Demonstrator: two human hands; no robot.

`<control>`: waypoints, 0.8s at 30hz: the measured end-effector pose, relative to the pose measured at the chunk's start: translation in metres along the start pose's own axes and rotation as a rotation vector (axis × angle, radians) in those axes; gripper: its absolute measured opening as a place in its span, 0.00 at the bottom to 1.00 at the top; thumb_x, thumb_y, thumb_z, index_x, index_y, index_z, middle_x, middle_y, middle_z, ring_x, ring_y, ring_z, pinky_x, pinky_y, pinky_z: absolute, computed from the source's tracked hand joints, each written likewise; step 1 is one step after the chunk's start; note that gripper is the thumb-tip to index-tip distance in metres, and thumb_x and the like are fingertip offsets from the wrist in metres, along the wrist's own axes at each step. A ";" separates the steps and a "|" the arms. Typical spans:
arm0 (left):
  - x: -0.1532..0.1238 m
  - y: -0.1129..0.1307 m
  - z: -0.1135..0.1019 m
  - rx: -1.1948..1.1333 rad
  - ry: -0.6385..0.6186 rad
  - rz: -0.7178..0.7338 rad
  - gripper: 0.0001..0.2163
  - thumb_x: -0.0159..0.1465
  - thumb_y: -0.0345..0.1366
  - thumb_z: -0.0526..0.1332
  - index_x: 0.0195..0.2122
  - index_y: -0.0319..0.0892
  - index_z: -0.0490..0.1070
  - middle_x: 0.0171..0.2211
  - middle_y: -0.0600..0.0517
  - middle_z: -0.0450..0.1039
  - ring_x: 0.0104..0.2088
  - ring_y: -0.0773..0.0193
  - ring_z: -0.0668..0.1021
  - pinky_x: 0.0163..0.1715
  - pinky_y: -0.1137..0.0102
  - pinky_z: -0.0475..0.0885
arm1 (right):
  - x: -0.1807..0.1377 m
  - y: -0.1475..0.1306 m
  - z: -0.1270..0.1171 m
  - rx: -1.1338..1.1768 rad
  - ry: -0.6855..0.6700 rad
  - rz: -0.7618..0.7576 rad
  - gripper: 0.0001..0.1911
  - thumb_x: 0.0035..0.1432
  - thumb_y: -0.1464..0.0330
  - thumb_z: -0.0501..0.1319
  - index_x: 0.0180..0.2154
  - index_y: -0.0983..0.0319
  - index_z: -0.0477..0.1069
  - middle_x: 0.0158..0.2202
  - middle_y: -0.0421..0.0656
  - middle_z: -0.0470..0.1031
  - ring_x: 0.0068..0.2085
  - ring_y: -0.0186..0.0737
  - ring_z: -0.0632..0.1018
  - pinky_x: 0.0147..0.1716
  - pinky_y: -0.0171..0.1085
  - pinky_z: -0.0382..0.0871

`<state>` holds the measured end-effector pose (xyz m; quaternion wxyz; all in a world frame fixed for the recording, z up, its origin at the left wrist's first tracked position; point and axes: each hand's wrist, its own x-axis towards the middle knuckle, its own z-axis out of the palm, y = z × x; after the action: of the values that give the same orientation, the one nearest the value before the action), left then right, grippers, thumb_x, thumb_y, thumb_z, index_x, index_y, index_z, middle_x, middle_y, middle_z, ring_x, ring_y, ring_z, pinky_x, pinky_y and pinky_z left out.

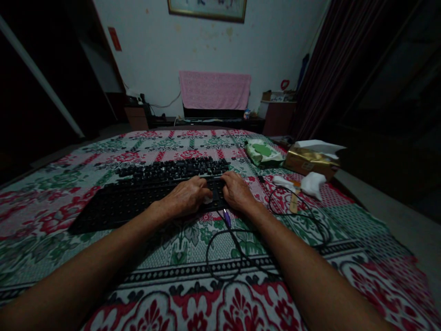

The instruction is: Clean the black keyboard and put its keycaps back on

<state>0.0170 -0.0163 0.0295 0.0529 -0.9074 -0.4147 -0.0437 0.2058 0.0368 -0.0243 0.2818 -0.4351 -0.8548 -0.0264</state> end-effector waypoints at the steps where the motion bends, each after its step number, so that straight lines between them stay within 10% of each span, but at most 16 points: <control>1: 0.000 0.001 0.000 -0.002 -0.004 -0.003 0.10 0.59 0.31 0.51 0.35 0.44 0.71 0.33 0.49 0.64 0.36 0.62 0.67 0.29 0.72 0.62 | 0.000 0.000 0.000 0.002 0.001 0.002 0.19 0.49 0.78 0.49 0.42 0.65 0.68 0.45 0.49 0.67 0.46 0.43 0.66 0.48 0.43 0.60; 24: 0.004 0.004 0.003 -0.038 -0.015 0.122 0.10 0.60 0.32 0.48 0.34 0.41 0.69 0.32 0.48 0.65 0.32 0.64 0.67 0.26 0.72 0.62 | 0.000 0.001 0.001 -0.020 0.012 -0.018 0.18 0.49 0.78 0.49 0.42 0.68 0.68 0.44 0.50 0.67 0.46 0.42 0.67 0.48 0.41 0.60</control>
<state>0.0224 -0.0157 0.0263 0.0351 -0.9322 -0.3579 -0.0413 0.2062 0.0373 -0.0255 0.2824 -0.4300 -0.8566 -0.0399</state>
